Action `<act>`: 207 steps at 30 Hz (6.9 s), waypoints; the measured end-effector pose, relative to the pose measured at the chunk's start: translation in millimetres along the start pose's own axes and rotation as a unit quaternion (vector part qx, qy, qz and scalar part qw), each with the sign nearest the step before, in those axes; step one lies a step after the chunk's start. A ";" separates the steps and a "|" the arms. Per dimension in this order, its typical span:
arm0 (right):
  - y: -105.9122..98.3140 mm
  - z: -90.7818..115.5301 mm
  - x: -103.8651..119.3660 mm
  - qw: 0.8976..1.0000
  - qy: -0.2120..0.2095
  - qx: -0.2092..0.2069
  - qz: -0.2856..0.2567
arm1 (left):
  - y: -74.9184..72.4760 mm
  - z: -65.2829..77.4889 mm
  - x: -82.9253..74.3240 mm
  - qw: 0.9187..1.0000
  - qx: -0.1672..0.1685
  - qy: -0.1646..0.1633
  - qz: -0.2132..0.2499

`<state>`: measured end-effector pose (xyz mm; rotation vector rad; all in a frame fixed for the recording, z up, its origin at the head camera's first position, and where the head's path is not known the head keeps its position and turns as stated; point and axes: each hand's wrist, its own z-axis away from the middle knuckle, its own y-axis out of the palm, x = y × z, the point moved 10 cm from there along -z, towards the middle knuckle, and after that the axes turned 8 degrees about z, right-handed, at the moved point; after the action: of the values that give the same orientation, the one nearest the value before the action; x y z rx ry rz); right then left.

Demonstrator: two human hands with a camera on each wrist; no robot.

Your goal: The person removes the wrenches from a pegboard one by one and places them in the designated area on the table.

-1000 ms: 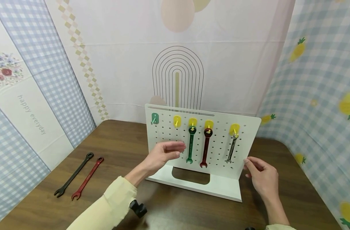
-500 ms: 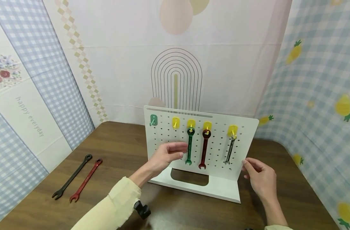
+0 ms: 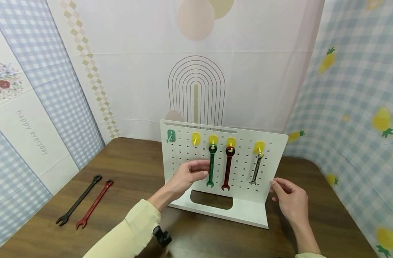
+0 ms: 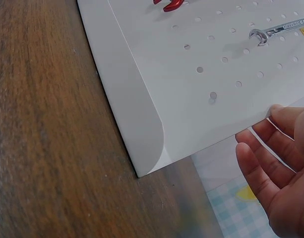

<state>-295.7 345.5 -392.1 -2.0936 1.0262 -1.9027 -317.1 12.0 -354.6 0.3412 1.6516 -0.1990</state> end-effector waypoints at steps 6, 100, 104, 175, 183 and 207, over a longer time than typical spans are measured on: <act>-0.2 0.4 -0.1 1.000 0.000 -0.002 0.003 | 0.2 2.6 1.6 1.000 0.004 -0.007 0.010; 4.5 -17.0 -7.3 1.000 0.015 0.015 -0.018 | -12.2 42.9 -22.5 1.000 0.004 -0.020 0.021; 4.5 -16.6 -7.2 1.000 0.015 0.017 -0.011 | -13.4 44.9 -19.6 0.999 0.007 -0.024 0.022; 3.2 -15.7 -8.2 0.999 0.030 0.012 -0.031 | -77.3 76.0 23.0 0.996 -0.039 -0.076 0.002; 2.9 -16.3 -10.2 0.999 0.035 0.012 -0.033 | -92.9 83.6 24.3 0.995 -0.053 -0.078 -0.008; 3.8 -15.1 -9.0 0.999 0.034 0.015 -0.027 | -115.1 94.3 24.7 0.994 -0.068 -0.081 -0.023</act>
<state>-310.8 352.7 -398.6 -2.0743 0.9585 -2.0158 -269.4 -124.4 -397.7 0.1796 1.5051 -0.1433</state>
